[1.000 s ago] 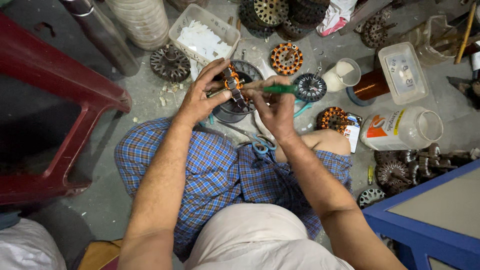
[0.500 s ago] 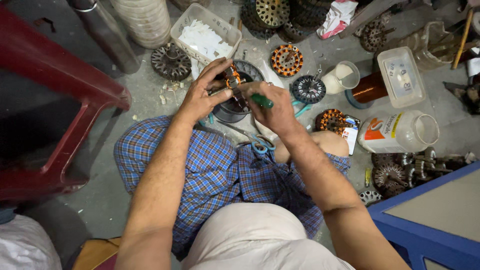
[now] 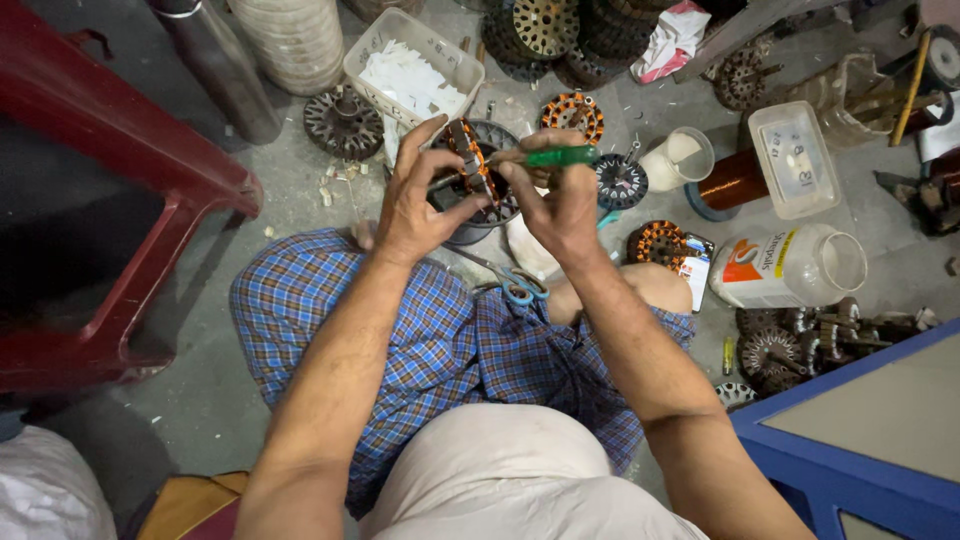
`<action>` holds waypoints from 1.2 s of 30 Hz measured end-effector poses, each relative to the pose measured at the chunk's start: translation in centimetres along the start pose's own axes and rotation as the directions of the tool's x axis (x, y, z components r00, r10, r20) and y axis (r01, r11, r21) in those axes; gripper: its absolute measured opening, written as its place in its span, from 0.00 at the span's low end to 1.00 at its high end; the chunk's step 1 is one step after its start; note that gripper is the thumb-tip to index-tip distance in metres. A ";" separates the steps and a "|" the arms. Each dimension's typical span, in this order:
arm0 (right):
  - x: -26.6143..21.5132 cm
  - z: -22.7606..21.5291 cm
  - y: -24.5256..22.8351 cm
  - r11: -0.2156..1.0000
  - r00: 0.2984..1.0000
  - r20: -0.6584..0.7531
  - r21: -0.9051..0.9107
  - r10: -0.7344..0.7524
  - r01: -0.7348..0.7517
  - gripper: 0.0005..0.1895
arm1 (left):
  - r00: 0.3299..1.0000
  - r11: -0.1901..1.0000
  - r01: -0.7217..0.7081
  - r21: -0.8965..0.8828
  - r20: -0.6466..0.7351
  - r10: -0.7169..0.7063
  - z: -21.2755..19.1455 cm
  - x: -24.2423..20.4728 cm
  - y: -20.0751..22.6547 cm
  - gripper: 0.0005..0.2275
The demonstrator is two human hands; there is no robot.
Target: The person sits on the floor and assembles a motor stator by inserting white plastic spacers into slots between copper windings. They use a green-handled screwdriver to press the spacers into place and a pair of scissors to trim excess material. The person handles multiple stator components and tools on the floor.
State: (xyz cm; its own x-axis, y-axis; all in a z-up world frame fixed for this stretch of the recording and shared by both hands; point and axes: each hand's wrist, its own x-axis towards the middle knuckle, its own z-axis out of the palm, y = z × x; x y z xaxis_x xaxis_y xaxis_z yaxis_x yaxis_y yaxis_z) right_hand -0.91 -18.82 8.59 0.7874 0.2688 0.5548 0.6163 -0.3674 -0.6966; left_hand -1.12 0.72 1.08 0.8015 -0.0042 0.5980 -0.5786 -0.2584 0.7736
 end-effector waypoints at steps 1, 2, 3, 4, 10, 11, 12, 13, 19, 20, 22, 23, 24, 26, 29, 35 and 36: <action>0.1 0.2 0.0 0.999 0.999 0.006 -0.005 -0.035 0.035 0.17 | 0.998 0.996 -0.055 0.073 -0.009 0.056 0.0 0.2 0.1 0.23; 0.3 0.4 0.0 0.998 0.998 0.012 -0.010 -0.069 0.070 0.17 | 0.998 0.996 -0.060 0.069 -0.018 0.061 0.0 0.4 0.1 0.23; 0.4 0.6 -0.1 0.997 0.997 0.010 -0.020 -0.080 0.080 0.16 | 0.998 0.996 -0.063 0.066 -0.025 0.064 0.0 0.4 0.2 0.23; 0.5 0.8 -0.2 0.995 0.996 0.008 -0.031 -0.091 0.091 0.16 | 0.997 0.996 -0.066 0.062 -0.033 0.068 0.0 0.4 0.2 0.23; 0.9 0.6 -0.7 0.955 0.979 0.058 -0.215 -0.195 0.203 0.12 | 0.998 0.998 -0.058 0.024 -0.008 0.058 0.0 0.6 0.3 0.22; 0.9 0.7 -0.7 0.940 0.974 0.055 -0.255 -0.218 0.225 0.13 | 0.998 0.997 -0.069 0.043 0.000 0.069 -0.1 0.6 0.4 0.21; 0.9 0.9 -0.6 0.932 0.973 0.049 -0.279 -0.227 0.231 0.13 | 0.997 0.995 -0.080 0.062 0.009 0.080 -0.3 0.7 0.4 0.21; 0.8 1.0 -0.5 0.923 0.971 0.045 -0.303 -0.235 0.238 0.13 | 0.996 0.993 -0.091 0.080 0.017 0.090 -0.3 0.7 0.5 0.21; -0.1 1.4 -0.3 0.965 0.987 0.005 -0.213 -0.159 0.157 0.10 | 0.992 0.963 -0.103 0.250 0.102 0.080 -1.0 0.9 1.3 0.18; 0.0 1.3 -0.3 0.974 0.992 0.001 -0.190 -0.129 0.126 0.10 | 0.991 0.958 -0.120 0.259 0.093 0.099 -1.0 1.2 1.4 0.18; 0.1 1.0 -0.2 0.980 0.996 0.021 -0.177 -0.090 0.093 0.11 | 0.990 0.952 -0.138 0.274 0.078 0.121 -1.0 1.1 1.6 0.18; 0.3 0.8 -0.1 0.982 0.997 0.025 -0.175 -0.074 0.077 0.11 | 0.989 0.948 -0.144 0.282 0.077 0.127 -0.9 1.2 1.6 0.18; 0.6 0.6 0.2 0.987 0.998 0.035 -0.147 -0.057 0.062 0.12 | 0.988 0.945 -0.149 0.290 0.076 0.133 -0.9 1.3 1.6 0.18; 0.7 0.1 0.7 0.995 0.998 0.064 -0.094 -0.009 0.015 0.14 | 0.988 0.941 -0.152 0.301 0.075 0.136 -0.6 0.9 1.6 0.18; 1.2 0.1 1.1 0.993 0.990 0.108 0.064 0.094 -0.101 0.17 | 0.987 0.934 -0.161 0.318 0.067 0.148 -0.6 0.8 1.4 0.18; 1.8 -0.1 1.5 0.994 0.984 0.151 0.036 0.097 -0.104 0.17 | 0.988 0.938 -0.154 0.309 0.071 0.139 -0.6 0.8 1.2 0.19; 1.8 -0.1 1.5 0.988 0.981 0.152 0.078 0.122 -0.135 0.18 | 0.987 0.940 -0.157 0.304 0.070 0.142 -0.6 0.8 1.2 0.19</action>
State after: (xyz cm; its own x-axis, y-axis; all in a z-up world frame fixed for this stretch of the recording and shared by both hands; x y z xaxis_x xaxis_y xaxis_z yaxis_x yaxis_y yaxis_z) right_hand 1.39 -18.98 8.61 0.8501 0.3539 0.3900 0.5037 -0.3300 -0.7984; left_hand -1.27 0.97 2.55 0.7196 -0.1086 0.6859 -0.6234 -0.5362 0.5692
